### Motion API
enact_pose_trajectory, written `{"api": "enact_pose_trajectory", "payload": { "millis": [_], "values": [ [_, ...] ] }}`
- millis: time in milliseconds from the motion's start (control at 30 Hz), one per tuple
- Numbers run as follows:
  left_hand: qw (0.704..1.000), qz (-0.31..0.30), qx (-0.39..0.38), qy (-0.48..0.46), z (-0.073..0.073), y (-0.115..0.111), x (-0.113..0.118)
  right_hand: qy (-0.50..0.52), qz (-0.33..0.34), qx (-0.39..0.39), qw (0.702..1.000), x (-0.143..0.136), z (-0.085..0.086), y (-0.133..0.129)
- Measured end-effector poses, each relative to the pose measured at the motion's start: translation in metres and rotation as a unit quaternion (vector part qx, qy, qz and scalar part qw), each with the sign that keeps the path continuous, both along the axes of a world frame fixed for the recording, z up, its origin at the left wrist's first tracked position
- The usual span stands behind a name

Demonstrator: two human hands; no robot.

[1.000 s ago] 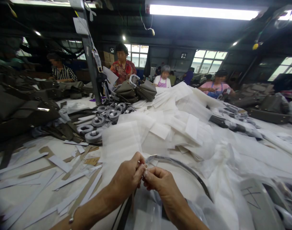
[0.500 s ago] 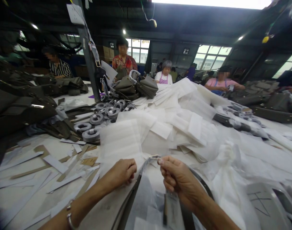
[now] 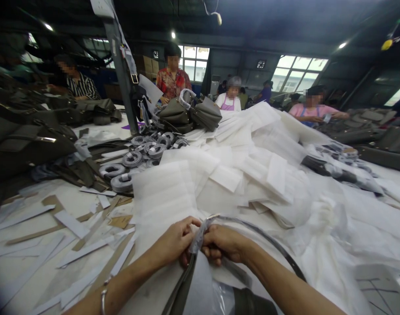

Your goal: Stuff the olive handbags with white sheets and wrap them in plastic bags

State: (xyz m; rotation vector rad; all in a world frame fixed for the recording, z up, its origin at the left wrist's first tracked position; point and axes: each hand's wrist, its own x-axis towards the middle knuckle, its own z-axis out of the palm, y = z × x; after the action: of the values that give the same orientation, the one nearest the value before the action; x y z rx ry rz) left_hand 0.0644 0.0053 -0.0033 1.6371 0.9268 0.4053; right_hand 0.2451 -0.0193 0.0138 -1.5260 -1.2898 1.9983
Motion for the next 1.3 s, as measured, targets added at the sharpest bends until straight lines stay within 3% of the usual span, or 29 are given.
{"api": "enact_pose_trajectory", "payload": {
  "millis": [100, 167, 333, 433, 533, 733, 867, 1100, 1200, 1300],
  "values": [
    [0.985, 0.024, 0.172, 0.017, -0.001, -0.001, -0.003, 0.092, -0.003, 0.001, 0.996, 0.003, -0.002, -0.003],
    [0.971, 0.015, 0.232, 0.054, -0.003, 0.000, -0.004, 0.114, -0.007, -0.009, 0.993, 0.006, -0.004, -0.003],
    [0.970, 0.010, 0.220, 0.104, 0.000, 0.003, -0.009, 0.089, 0.029, -0.028, 0.995, 0.010, -0.002, -0.003],
    [0.966, 0.032, 0.224, 0.121, 0.007, 0.005, -0.013, 0.056, -0.029, -0.010, 0.998, 0.013, 0.003, -0.011],
    [0.986, 0.064, 0.151, 0.032, 0.012, 0.007, -0.014, 0.072, -0.152, 0.010, 0.986, 0.012, 0.009, -0.024],
    [0.992, 0.073, -0.040, -0.091, 0.012, 0.007, -0.011, 0.140, -0.287, 0.027, 0.947, -0.001, 0.017, -0.040],
    [0.975, 0.107, -0.118, -0.157, 0.013, 0.006, -0.011, 0.160, -0.248, 0.008, 0.956, -0.002, 0.026, -0.046],
    [0.962, 0.137, -0.143, -0.186, 0.005, 0.011, -0.011, 0.225, -0.160, 0.036, 0.961, -0.009, 0.029, -0.048],
    [0.962, 0.135, -0.150, -0.184, 0.002, 0.012, -0.010, 0.134, -0.180, 0.085, 0.971, -0.017, 0.018, -0.037],
    [0.960, 0.140, -0.159, -0.182, 0.000, 0.012, -0.010, 0.014, -0.193, 0.192, 0.962, -0.022, 0.009, -0.026]
  ]
}}
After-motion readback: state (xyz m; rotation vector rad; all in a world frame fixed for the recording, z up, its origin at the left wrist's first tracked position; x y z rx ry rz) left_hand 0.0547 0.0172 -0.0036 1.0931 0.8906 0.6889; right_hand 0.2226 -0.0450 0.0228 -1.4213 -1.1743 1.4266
